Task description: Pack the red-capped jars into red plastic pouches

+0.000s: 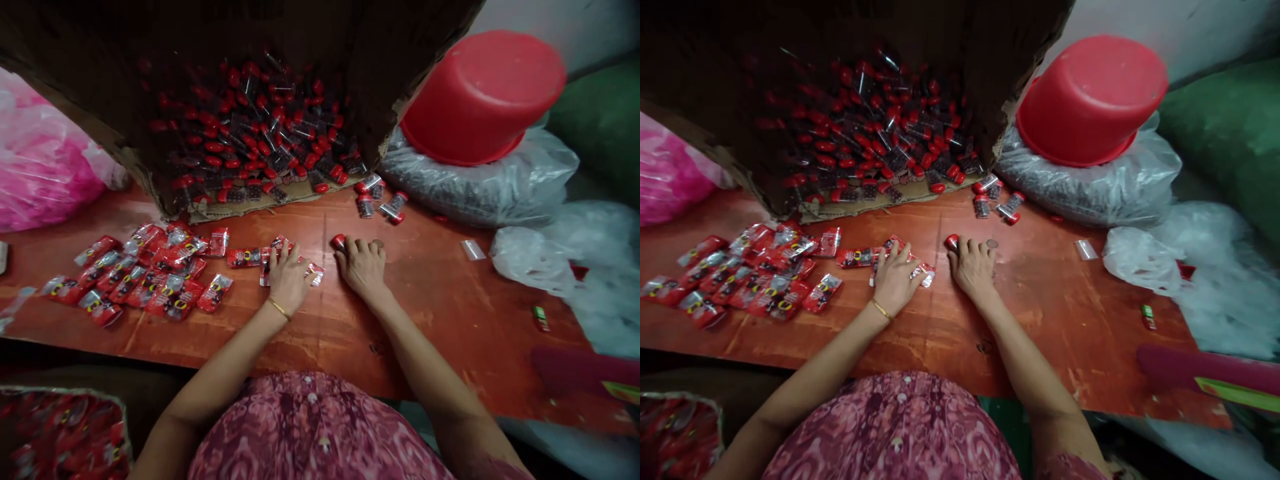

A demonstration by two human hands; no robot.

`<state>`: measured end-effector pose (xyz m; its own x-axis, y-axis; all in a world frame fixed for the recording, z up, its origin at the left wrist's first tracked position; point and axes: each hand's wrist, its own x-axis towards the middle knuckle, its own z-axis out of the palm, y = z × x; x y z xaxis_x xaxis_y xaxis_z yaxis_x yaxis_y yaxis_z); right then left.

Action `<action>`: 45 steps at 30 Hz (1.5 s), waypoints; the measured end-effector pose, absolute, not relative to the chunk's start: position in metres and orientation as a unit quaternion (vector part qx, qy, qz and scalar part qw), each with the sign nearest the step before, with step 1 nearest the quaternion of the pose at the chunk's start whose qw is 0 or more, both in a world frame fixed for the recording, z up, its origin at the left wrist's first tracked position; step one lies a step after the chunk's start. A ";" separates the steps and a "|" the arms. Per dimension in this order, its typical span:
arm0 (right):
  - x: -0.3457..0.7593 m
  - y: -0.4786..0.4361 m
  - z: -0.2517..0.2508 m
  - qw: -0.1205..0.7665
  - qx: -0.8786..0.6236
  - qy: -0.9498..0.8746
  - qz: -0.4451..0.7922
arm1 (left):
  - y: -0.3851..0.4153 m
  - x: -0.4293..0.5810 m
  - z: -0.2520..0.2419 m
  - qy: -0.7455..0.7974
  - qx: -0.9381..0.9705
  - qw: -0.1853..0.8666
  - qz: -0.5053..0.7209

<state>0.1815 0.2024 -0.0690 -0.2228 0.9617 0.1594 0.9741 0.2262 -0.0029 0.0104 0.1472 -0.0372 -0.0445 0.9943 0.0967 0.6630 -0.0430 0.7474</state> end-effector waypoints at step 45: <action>0.201 0.132 -0.063 0.370 -0.567 -0.691 0.255 | 0.121 0.006 -0.017 0.508 0.112 0.683 0.513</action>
<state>0.2013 0.1324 -0.0627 -0.0838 0.9715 0.2215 0.5946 0.2271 -0.7713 0.0057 0.1209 -0.0175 -0.0419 0.8143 -0.5789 -0.5872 0.4487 0.6737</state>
